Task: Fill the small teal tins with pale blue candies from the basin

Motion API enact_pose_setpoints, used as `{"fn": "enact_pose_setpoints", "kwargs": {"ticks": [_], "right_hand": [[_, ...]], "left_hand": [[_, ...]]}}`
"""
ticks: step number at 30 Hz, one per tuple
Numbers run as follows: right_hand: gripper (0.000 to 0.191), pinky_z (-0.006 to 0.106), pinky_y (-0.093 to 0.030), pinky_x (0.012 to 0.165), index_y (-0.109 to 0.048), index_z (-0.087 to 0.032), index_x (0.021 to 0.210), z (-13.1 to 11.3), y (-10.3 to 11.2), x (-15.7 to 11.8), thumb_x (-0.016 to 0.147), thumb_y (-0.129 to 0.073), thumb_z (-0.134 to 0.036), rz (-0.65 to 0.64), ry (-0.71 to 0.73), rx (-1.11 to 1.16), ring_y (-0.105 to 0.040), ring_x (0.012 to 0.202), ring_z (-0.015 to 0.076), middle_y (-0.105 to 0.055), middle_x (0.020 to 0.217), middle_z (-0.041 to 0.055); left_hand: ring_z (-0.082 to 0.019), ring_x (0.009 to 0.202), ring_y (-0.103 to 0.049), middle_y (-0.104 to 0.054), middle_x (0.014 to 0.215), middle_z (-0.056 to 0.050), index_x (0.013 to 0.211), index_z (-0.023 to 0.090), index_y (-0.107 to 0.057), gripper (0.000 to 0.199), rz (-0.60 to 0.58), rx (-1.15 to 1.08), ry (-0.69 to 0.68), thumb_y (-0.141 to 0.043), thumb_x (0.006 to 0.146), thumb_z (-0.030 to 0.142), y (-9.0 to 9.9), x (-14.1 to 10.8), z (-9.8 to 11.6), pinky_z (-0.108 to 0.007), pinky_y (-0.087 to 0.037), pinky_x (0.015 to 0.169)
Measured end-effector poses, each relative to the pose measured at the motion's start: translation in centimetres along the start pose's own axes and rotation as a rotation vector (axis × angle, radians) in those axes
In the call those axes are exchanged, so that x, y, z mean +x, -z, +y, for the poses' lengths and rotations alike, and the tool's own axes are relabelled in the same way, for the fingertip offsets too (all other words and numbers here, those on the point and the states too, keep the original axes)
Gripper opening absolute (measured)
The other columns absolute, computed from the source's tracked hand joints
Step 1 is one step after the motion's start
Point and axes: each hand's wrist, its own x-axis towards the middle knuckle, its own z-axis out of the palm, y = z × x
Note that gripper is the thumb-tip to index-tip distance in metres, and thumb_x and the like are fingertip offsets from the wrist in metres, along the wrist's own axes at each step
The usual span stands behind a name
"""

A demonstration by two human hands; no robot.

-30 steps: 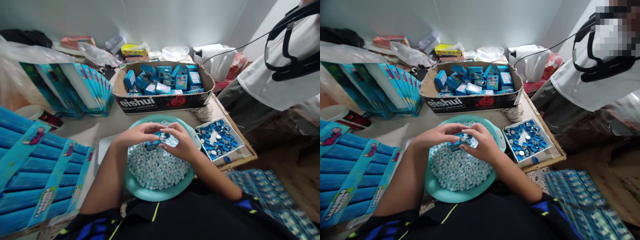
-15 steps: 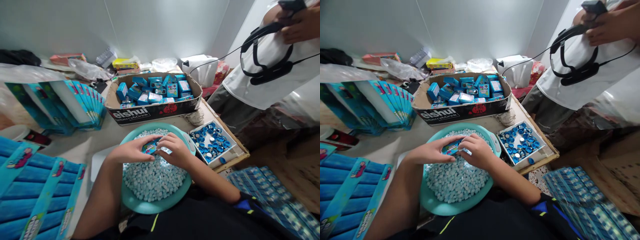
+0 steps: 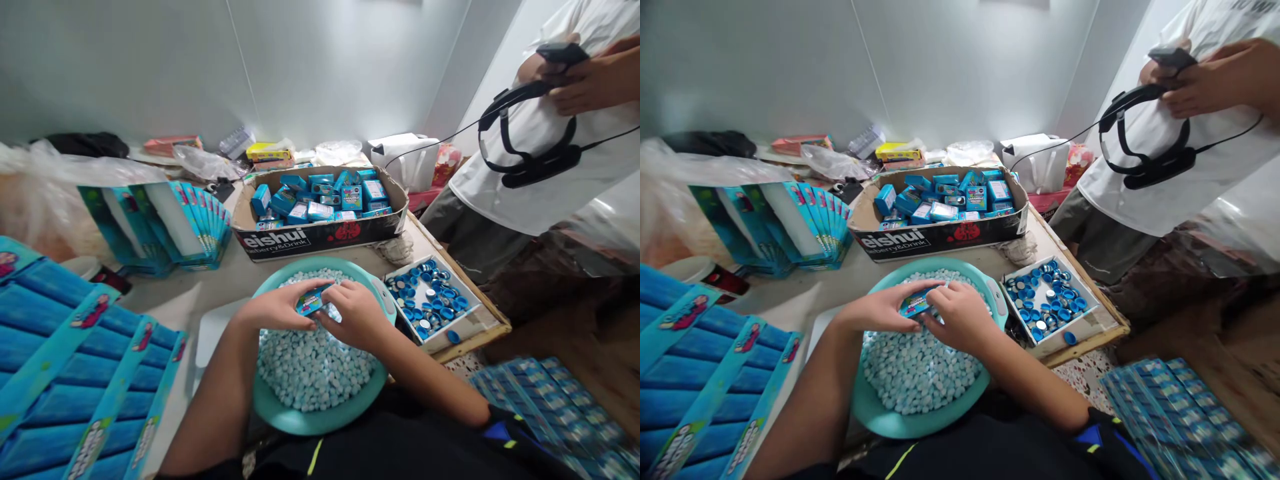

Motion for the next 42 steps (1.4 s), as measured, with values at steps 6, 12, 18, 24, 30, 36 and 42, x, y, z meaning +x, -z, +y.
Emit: {"fn": "enact_pose_setpoints", "kwargs": {"ticks": [6, 12, 18, 24, 30, 36, 42], "right_hand": [[0.015, 0.036, -0.053, 0.070, -0.058, -0.025, 0.089, 0.5, 0.0, 0.2, 0.090, -0.073, -0.028, 0.068, 0.071, 0.222, -0.068, 0.082, 0.0230, -0.071, 0.086, 0.0036], [0.021, 0.038, -0.055, 0.080, -0.067, -0.022, 0.088, 0.3, 0.4, 0.2, 0.094, -0.073, -0.042, 0.184, -0.047, 0.121, -0.066, 0.090, 0.0224, -0.069, 0.101, 0.0085], [0.047, 0.053, -0.051, 0.097, -0.073, -0.021, 0.097, 0.1, 0.1, -0.1, 0.083, -0.080, -0.065, -0.119, -0.124, -0.082, -0.061, 0.121, 0.0359, -0.062, 0.140, 0.0172], [0.048, 0.047, -0.053, 0.097, -0.072, -0.021, 0.101, 1.0, 0.4, -0.1, 0.083, -0.081, -0.064, -0.066, -0.142, 0.107, -0.065, 0.118, 0.0304, -0.066, 0.130, 0.0151], [0.050, 0.056, -0.050, 0.104, -0.073, -0.022, 0.100, 0.7, 0.4, -0.2, 0.078, -0.084, -0.065, -0.108, -0.166, 0.031, -0.059, 0.129, 0.0373, -0.059, 0.146, 0.0171], [0.043, 0.045, -0.053, 0.106, -0.073, -0.023, 0.103, 1.5, -0.5, 0.1, 0.081, -0.085, -0.058, 0.014, -0.163, 0.254, -0.063, 0.127, 0.0275, -0.064, 0.136, 0.0136], [0.041, 0.032, -0.057, 0.090, -0.067, -0.020, 0.111, 3.1, -1.0, 0.7, 0.110, -0.041, -0.051, 0.305, -0.355, 0.487, -0.070, 0.106, 0.0189, -0.071, 0.110, 0.0106]], "left_hand": [[-0.036, 0.148, -0.048, -0.048, 0.163, -0.012, 0.158, 0.022, -0.045, 0.091, -0.011, 0.015, 0.007, -0.081, 0.076, 0.040, -0.1, 0.0, 0.2, -0.048, -0.036, 0.126], [-0.036, 0.150, -0.046, -0.047, 0.164, -0.011, 0.158, 0.025, -0.046, 0.090, 0.018, 0.054, 0.039, -0.080, 0.076, 0.041, -0.2, -0.3, 0.0, -0.048, -0.037, 0.126], [-0.037, 0.152, -0.043, -0.043, 0.166, -0.013, 0.157, 0.022, -0.048, 0.091, 0.029, 0.054, 0.076, -0.080, 0.078, 0.054, -0.3, -0.3, 0.3, -0.047, -0.039, 0.125], [-0.039, 0.150, -0.045, -0.046, 0.164, -0.014, 0.157, 0.020, -0.047, 0.092, 0.016, 0.064, 0.091, -0.078, 0.079, 0.057, -0.2, -0.1, 0.7, -0.048, -0.036, 0.126], [-0.037, 0.148, -0.048, -0.049, 0.163, -0.011, 0.156, 0.023, -0.050, 0.088, 0.034, 0.050, 0.057, -0.080, 0.078, 0.053, -0.2, -0.1, 0.4, -0.046, -0.040, 0.124], [-0.038, 0.146, -0.051, -0.050, 0.162, -0.011, 0.157, 0.025, -0.050, 0.088, 0.067, 0.132, 0.101, -0.080, 0.078, 0.050, 0.2, -0.4, 0.1, -0.048, -0.042, 0.123], [-0.039, 0.142, -0.055, -0.060, 0.153, -0.009, 0.146, 0.026, -0.063, 0.070, 0.131, 0.031, 0.095, -0.076, 0.079, 0.043, 1.1, 0.2, 1.0, -0.053, -0.043, 0.122]]}}
